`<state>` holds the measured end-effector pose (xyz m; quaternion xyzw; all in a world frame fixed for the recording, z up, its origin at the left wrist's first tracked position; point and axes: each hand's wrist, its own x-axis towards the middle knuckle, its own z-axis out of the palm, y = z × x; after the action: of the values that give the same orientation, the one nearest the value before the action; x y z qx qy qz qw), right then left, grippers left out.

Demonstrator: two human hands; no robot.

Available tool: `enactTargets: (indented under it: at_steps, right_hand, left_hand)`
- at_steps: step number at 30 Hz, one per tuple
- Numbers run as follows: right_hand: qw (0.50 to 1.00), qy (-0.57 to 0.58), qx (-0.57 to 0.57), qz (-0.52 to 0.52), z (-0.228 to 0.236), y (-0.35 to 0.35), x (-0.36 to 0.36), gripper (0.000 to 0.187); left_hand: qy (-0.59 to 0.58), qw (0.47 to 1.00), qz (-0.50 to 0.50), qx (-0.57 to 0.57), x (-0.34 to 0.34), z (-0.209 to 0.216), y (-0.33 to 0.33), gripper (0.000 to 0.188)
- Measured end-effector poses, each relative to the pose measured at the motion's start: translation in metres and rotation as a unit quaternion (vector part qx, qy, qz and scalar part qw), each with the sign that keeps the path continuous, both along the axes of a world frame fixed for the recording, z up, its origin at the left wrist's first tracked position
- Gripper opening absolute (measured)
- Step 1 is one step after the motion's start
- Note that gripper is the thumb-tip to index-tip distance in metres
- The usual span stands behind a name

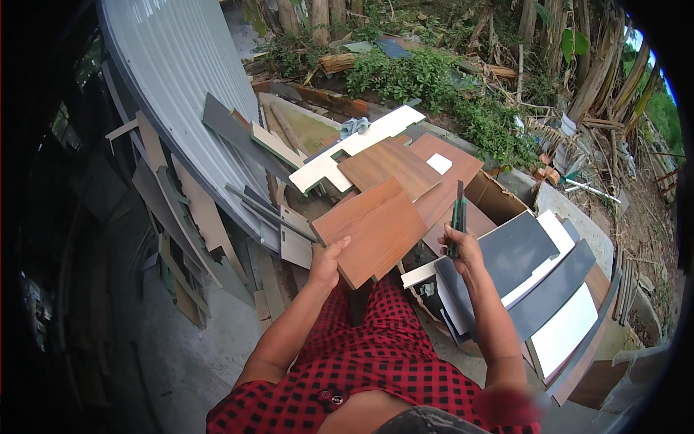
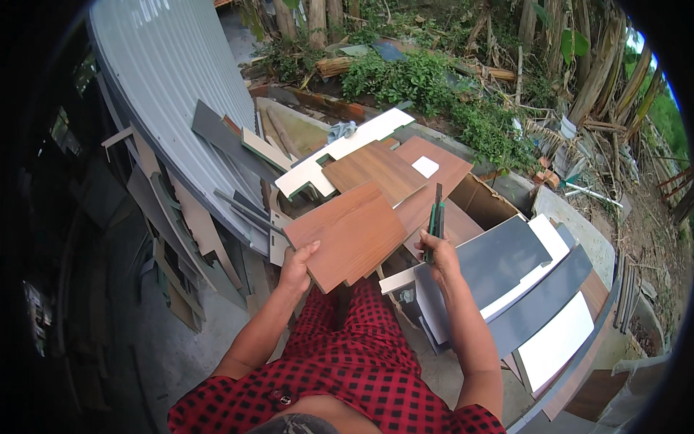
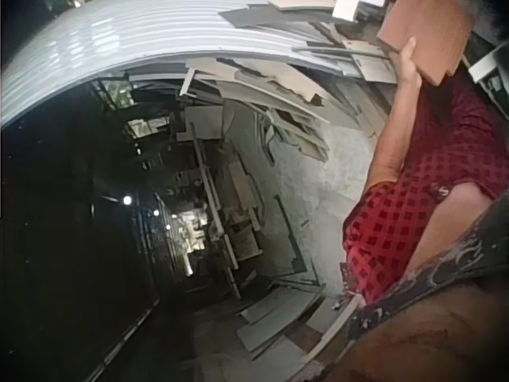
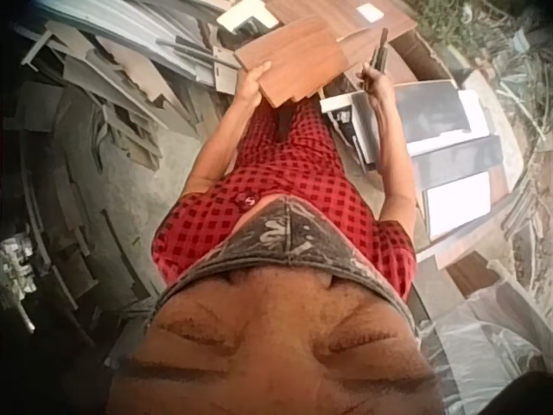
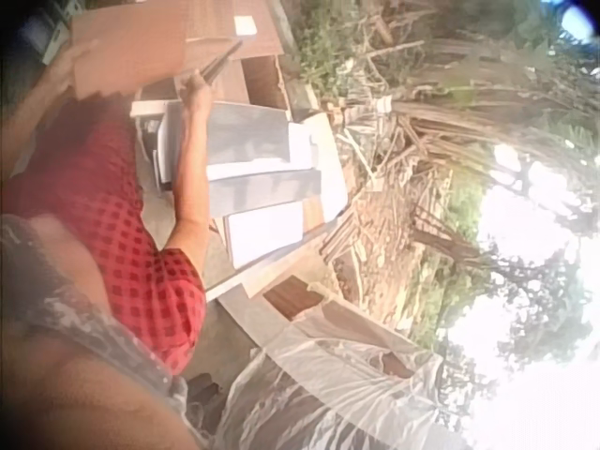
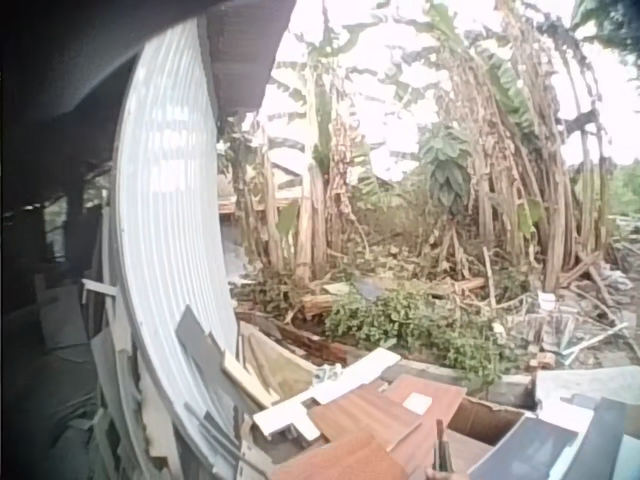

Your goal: Trimming excess laminate from the edges of wood panels using a utility knife.

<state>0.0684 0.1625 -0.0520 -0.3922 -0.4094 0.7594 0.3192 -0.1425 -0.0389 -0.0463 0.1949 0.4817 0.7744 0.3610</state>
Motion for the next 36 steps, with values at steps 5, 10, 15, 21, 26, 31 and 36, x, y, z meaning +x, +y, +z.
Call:
enactTargets:
  at_steps: [5,10,15,21,26,31,36]
  right_hand:
    - [0.994,0.035,-0.079,0.067,-0.012,-0.049,-0.017,0.030]
    - [0.961,0.187,-0.120,0.167,0.013,-0.069,-0.045,0.031]
    - [0.962,0.225,-0.147,0.054,0.008,-0.068,-0.074,0.019]
    - [0.955,0.285,-0.073,0.037,0.044,-0.061,-0.088,0.019]
    - [0.949,0.268,0.069,0.154,0.084,-0.068,-0.092,0.028]
    - [0.924,0.224,0.181,0.250,0.110,-0.076,-0.093,0.034]
    - [0.934,0.176,0.225,0.215,0.127,-0.056,-0.098,0.028]
  left_hand:
    - [-0.082,0.995,0.025,0.059,0.001,-0.005,-0.026,0.041]
    - [-0.156,0.982,-0.023,0.107,0.004,-0.021,-0.048,0.051]
    - [-0.122,0.987,0.000,0.107,0.021,-0.013,-0.068,0.054]
    - [-0.067,0.934,-0.309,0.167,0.009,0.009,-0.108,0.105]
    - [0.075,0.970,-0.224,0.066,-0.027,0.085,-0.085,0.089]
    - [0.141,0.982,-0.079,0.098,-0.027,0.121,-0.055,0.044]
    - [0.153,0.980,0.017,0.128,-0.008,0.115,-0.045,0.030]
